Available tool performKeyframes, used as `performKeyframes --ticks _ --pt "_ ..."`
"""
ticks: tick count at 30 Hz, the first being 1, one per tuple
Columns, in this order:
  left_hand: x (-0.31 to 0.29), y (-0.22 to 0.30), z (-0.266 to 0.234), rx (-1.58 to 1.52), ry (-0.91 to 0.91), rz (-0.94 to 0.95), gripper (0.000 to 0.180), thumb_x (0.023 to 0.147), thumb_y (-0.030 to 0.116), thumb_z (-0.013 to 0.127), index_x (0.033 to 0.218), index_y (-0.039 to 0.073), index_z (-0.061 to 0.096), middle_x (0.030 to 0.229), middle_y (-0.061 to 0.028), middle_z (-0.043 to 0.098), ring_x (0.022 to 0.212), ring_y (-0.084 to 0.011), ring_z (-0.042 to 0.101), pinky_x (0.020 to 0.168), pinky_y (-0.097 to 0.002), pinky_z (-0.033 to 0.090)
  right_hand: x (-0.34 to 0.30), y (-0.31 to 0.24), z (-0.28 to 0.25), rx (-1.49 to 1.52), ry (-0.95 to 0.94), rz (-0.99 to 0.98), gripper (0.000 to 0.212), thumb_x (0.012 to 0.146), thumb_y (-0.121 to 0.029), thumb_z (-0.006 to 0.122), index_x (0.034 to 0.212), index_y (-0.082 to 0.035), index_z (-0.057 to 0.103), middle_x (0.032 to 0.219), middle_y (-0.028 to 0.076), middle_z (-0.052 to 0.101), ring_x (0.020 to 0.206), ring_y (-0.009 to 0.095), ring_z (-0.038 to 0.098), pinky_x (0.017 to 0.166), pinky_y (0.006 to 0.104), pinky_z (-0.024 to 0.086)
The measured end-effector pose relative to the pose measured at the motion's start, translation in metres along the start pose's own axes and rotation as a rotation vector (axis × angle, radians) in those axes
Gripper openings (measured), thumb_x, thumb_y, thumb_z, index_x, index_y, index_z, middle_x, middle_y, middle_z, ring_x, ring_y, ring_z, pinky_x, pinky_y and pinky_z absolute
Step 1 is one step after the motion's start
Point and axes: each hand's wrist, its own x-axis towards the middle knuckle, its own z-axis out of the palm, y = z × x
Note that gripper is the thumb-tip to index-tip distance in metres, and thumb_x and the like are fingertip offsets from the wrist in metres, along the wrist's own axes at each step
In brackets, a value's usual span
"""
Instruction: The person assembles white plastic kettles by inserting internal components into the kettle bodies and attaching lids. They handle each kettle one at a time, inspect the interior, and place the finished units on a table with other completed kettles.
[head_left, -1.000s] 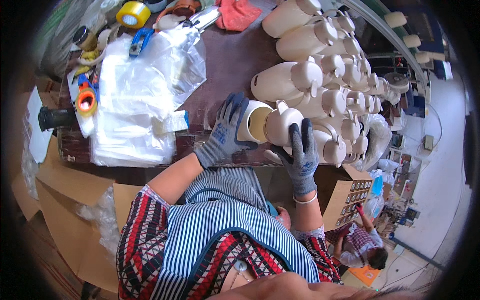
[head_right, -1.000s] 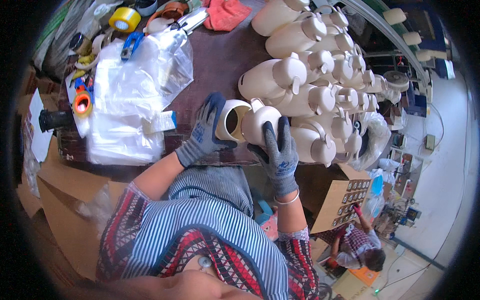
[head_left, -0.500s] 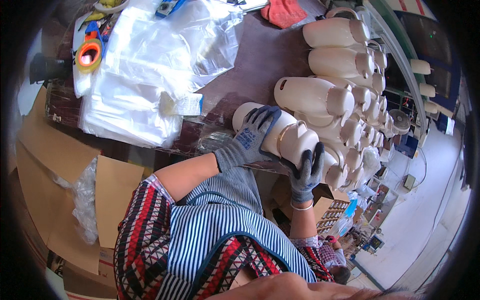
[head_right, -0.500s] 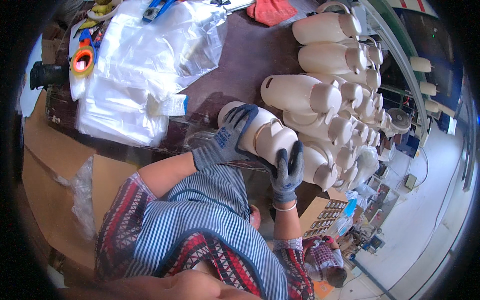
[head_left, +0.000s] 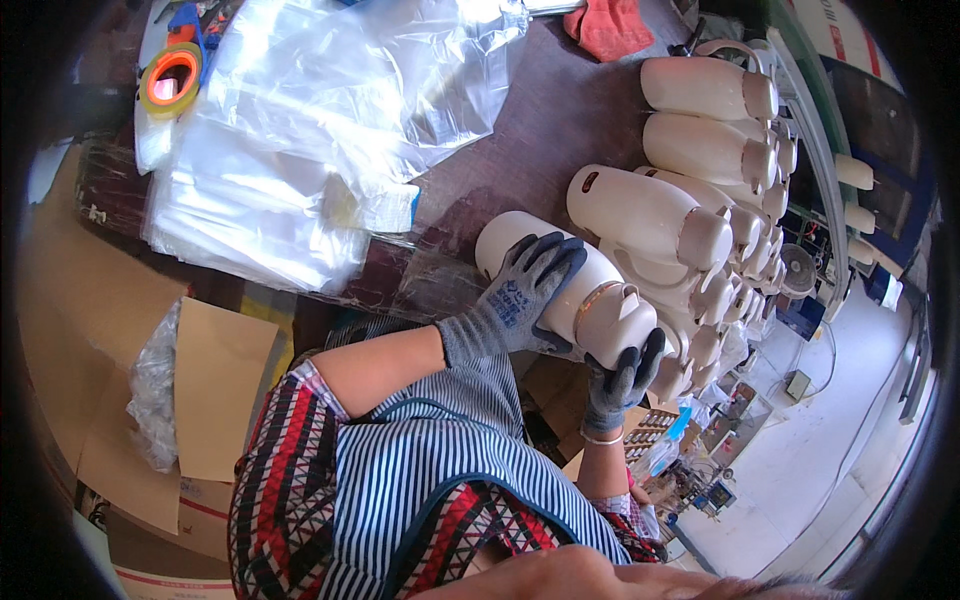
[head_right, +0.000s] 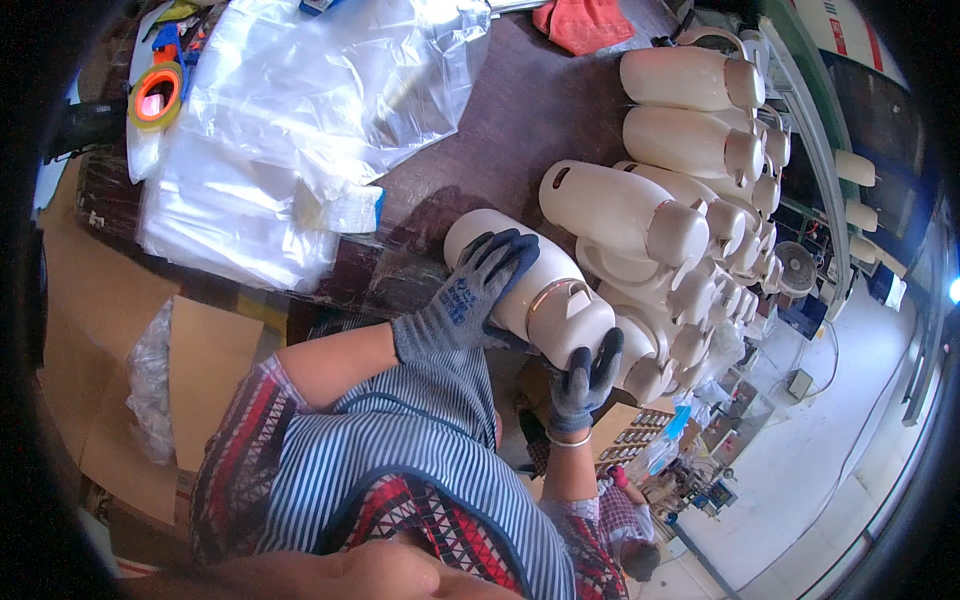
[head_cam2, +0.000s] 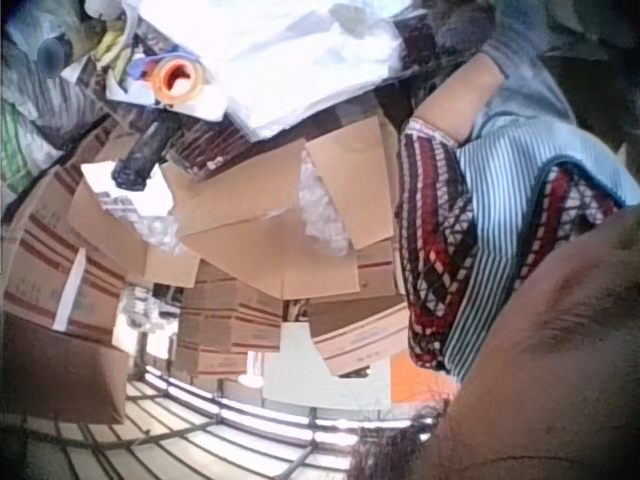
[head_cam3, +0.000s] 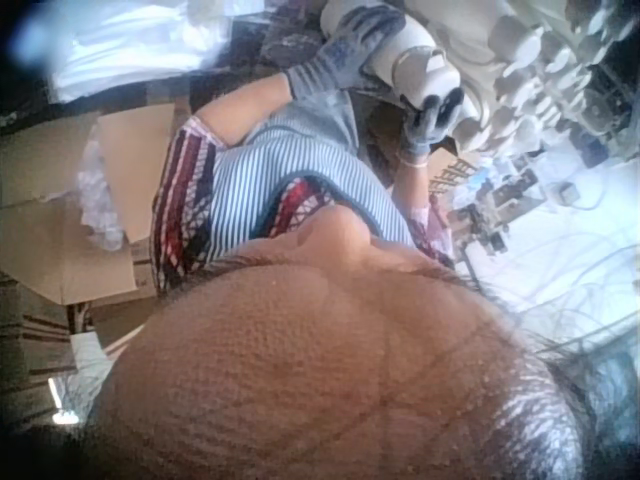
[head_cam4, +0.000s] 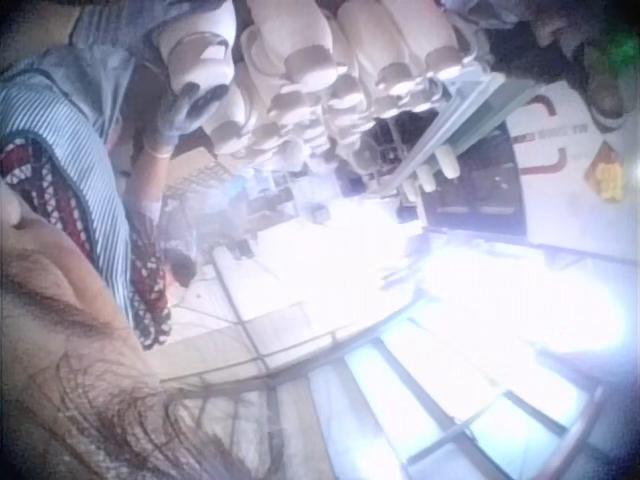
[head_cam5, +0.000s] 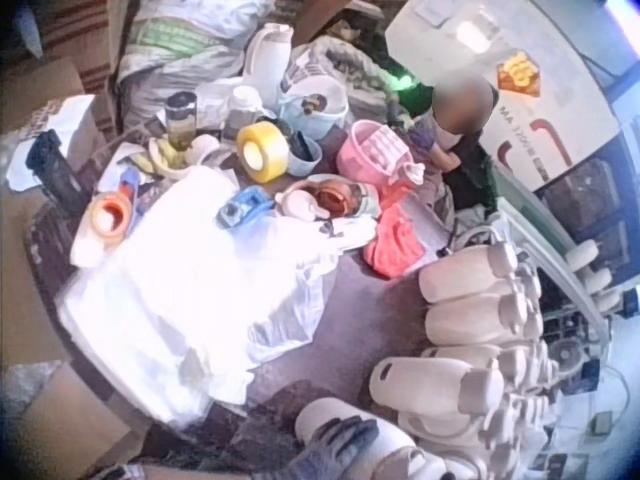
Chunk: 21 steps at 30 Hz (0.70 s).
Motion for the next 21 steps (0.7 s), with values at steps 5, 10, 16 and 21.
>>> performKeyframes --ticks 5,10,16,21 --pt "0.000 -0.005 0.006 0.023 -0.010 0.000 0.124 0.060 0.049 0.089 0.156 0.005 0.024 0.154 -0.0220 0.032 0.144 -0.0430 0.031 0.121 -0.0594 0.020 0.000 0.010 -0.004 0.004 -0.031 -0.030 0.045 0.088 -0.008 0.073 0.129 -0.012 0.056 0.142 0.035 0.048 0.126 0.051 0.053 0.102 0.0551 0.048" --pt "0.001 -0.008 0.006 0.034 -0.039 -0.003 0.124 0.059 0.048 0.090 0.156 0.005 0.025 0.154 -0.0215 0.033 0.144 -0.0413 0.032 0.121 -0.0586 0.020 -0.021 0.032 -0.011 0.210 -0.171 0.229 0.046 0.087 0.000 0.067 0.131 -0.012 0.060 0.141 0.031 0.050 0.126 0.047 0.054 0.104 0.0518 0.047" --pt "0.005 -0.005 -0.014 -0.045 -0.077 0.002 0.112 0.071 0.051 0.081 0.156 0.004 0.025 0.156 -0.0229 0.032 0.146 -0.0410 0.031 0.122 -0.0563 0.019 -0.024 0.028 0.001 0.275 -0.084 0.148 0.039 0.087 0.001 0.066 0.124 -0.012 0.066 0.140 0.032 0.051 0.123 0.046 0.056 0.105 0.0508 0.046" --pt "0.100 0.122 -0.073 0.126 0.145 0.447 0.086 0.092 0.056 0.054 0.154 0.002 0.031 0.160 -0.0218 0.028 0.149 -0.0436 0.022 0.122 -0.0542 0.015 -0.010 0.023 0.021 0.308 -0.059 0.152 0.031 0.087 -0.012 0.073 0.117 -0.007 0.067 0.130 0.031 0.058 0.112 0.044 0.063 0.100 0.0494 0.050"
